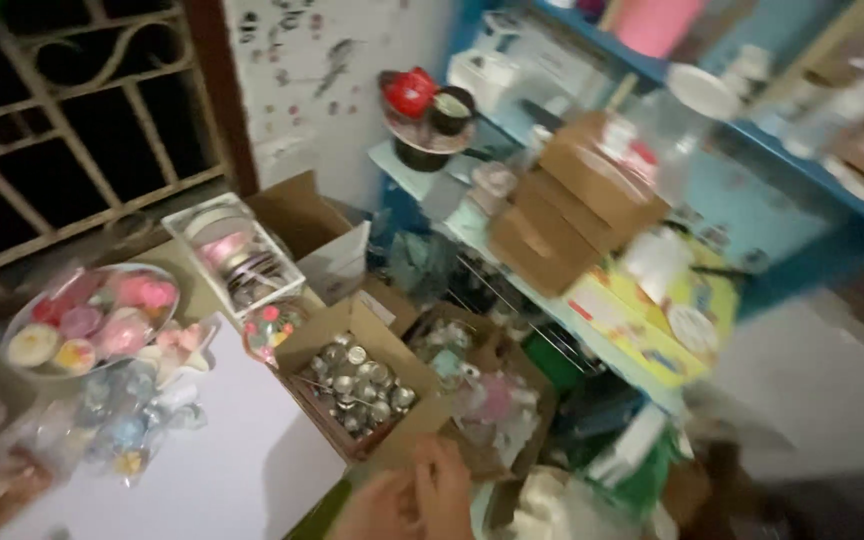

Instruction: Sorting and arranging small metal tea light tins from a box onto a workspace for candle preparation.

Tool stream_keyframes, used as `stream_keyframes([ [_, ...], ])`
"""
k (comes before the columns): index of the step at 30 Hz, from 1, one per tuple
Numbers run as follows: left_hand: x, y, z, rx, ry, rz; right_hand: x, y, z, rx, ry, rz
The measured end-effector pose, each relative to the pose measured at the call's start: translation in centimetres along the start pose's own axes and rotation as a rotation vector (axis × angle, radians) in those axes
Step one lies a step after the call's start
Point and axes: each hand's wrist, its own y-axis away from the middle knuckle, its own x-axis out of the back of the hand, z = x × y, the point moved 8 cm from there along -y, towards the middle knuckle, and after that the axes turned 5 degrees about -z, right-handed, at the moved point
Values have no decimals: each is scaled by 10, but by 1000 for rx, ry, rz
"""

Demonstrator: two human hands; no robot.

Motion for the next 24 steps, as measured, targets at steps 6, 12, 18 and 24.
stream_keyframes([
  [6,-214,40,176,-285,-4,599,-77,-113,-10,407,-5,-349],
  [12,-197,127,219,-680,-115,844,-203,-171,46,357,565,-785],
  [18,-44,220,212,-835,-62,779,-241,-210,48,392,440,-438],
  [24,-47,201,227,-826,-13,670,-285,-219,103,254,572,-414],
])
